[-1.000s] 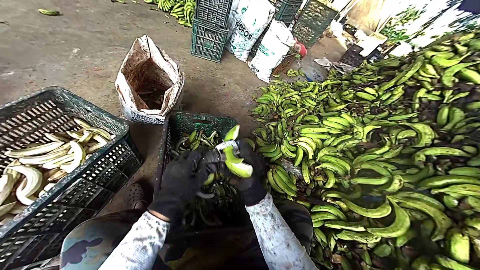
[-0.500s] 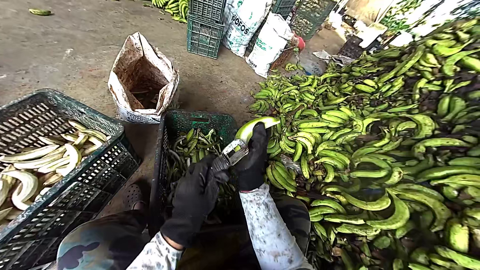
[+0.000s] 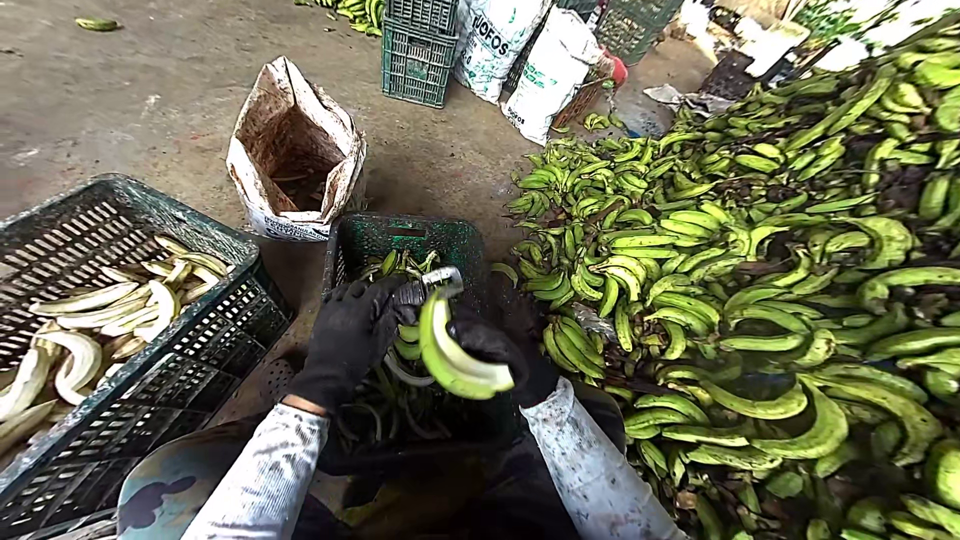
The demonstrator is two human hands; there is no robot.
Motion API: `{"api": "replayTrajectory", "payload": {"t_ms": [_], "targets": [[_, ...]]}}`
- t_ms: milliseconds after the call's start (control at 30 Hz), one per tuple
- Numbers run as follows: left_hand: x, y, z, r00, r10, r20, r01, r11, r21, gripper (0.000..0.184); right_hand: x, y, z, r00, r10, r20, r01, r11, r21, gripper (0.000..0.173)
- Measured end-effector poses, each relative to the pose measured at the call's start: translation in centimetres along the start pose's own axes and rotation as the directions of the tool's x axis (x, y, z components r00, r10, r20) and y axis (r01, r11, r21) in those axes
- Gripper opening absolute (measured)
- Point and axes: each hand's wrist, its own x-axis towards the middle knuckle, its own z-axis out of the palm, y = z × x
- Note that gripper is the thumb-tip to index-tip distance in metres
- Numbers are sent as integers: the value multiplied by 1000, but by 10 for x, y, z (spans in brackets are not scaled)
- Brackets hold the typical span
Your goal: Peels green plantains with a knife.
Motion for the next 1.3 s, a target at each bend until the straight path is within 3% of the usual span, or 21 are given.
{"api": "replayTrajectory", "payload": {"t_ms": [67, 133, 267, 367, 433, 500, 567, 633, 700, 800, 900, 1000, 1100, 1167, 1300], "targets": [[7, -5, 1, 1000, -28, 6, 28, 999, 23, 41, -1, -1, 8, 997, 78, 10, -78, 997, -19, 53], [7, -7, -1, 1000, -1, -5, 1, 1000, 16, 43, -1, 2, 2, 997, 67, -47, -68, 997, -27, 55], [0, -6, 1, 987, 153, -37, -152, 987, 48, 46, -2, -1, -4, 990, 35, -136, -48, 994, -94, 36], [3, -8, 2, 997, 7, -77, 0, 996, 85, 47, 2, 3, -2, 995, 73, -71, -85, 980, -178, 60], [5, -10, -1, 992, -88, -95, 93, 994, 50, 48, 4, 6, 1, 991, 45, -124, -71, 974, -214, 65], [0, -3, -3, 990, -135, -51, 131, 988, -84, 47, 4, 10, -2, 960, -62, -272, 17, 986, -165, 59], [-9, 5, 7, 991, -133, -26, 123, 966, -227, 46, 10, 8, -2, 876, -194, -442, 216, 976, -1, 47], [-19, 16, 22, 996, -86, -27, 73, 942, -329, 51, 21, -1, 1, 776, -266, -572, 438, 880, 184, 28], [-27, 33, 31, 995, -28, -97, -3, 952, -305, 56, 32, -10, 4, 725, -329, -605, 598, 737, 316, 34], [-31, 43, 38, 959, 40, -279, -88, 983, -162, 58, 45, -18, 10, 697, -329, -637, 696, 522, 493, 42], [-32, 38, 38, 939, 72, -335, -97, 994, -58, 63, 51, -18, 12, 665, -291, -688, 726, 468, 504, 45], [-31, 32, 37, 948, 61, -311, -81, 995, -54, 58, 50, -13, 13, 695, -267, -668, 690, 509, 514, 45], [-25, 29, 28, 982, -39, -186, 9, 987, -159, 52, 39, -2, 14, 725, -388, -570, 613, 741, 275, 36], [-22, 23, 23, 989, -53, -137, 28, 983, -179, 53, 26, 3, 8, 771, -413, -485, 536, 832, 142, 35], [-25, 18, 27, 991, 30, -128, -34, 999, -23, 55, 7, -15, 15, 673, -316, -669, 232, 949, -215, 30]]}}
